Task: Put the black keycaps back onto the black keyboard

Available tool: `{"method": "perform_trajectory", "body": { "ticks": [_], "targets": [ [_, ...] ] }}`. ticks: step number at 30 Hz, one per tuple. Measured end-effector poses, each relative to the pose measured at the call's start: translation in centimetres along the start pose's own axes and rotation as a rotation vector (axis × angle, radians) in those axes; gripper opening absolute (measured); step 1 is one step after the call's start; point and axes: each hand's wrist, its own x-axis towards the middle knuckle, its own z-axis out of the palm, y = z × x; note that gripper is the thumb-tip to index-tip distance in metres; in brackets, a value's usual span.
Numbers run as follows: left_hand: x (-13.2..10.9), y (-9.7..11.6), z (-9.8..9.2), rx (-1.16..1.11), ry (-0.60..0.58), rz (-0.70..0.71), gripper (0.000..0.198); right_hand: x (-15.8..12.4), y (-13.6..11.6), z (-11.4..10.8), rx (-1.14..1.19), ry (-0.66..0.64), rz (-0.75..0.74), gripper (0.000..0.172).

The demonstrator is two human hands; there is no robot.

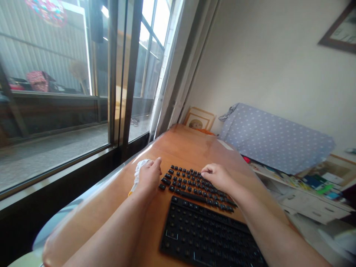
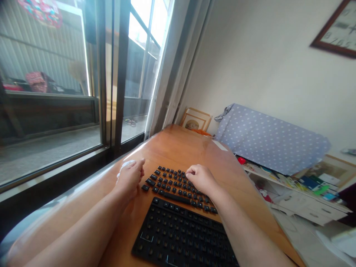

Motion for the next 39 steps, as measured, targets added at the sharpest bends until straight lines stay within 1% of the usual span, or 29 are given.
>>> {"method": "perform_trajectory", "body": {
  "ticks": [3, 6, 8, 13, 18, 23, 27, 35, 39],
  "targets": [
    [-0.1, 0.1, 0.0, -0.009, -0.013, -0.008, 0.043, 2.8, 1.1, 1.6, -0.039, -0.074, 0.042, 0.014],
    [-0.2, 0.1, 0.0, -0.014, -0.038, -0.009, 0.044, 5.0, 2.0, 2.7, -0.078, -0.175, 0.087, 0.024],
    [-0.3, 0.2, 0.0, -0.015, -0.047, -0.009, 0.044, 6.2, 2.3, 3.3, -0.100, -0.236, 0.111, 0.029],
    [-0.3, 0.1, 0.1, -0.021, -0.053, -0.011, 0.044, 8.0, 2.6, 4.4, -0.134, -0.345, 0.149, 0.030],
    [-0.1, 0.0, 0.1, -0.029, -0.049, -0.017, 0.044, 9.0, 2.7, 4.8, -0.154, -0.410, 0.193, 0.031],
    [-0.1, 0.0, 0.1, -0.026, -0.037, -0.017, 0.045, 9.6, 2.9, 4.8, -0.160, -0.437, 0.225, 0.032],
    [-0.2, 0.0, 0.1, -0.027, -0.033, -0.014, 0.044, 9.5, 2.9, 4.8, -0.169, -0.443, 0.201, 0.032],
    [-0.3, -0.1, 0.1, -0.030, -0.037, -0.013, 0.044, 9.4, 3.3, 4.4, -0.158, -0.417, 0.142, 0.030],
    [-0.3, -0.1, 0.1, -0.033, -0.039, -0.014, 0.045, 9.4, 3.6, 4.6, -0.143, -0.434, 0.124, 0.031]
  ]
}}
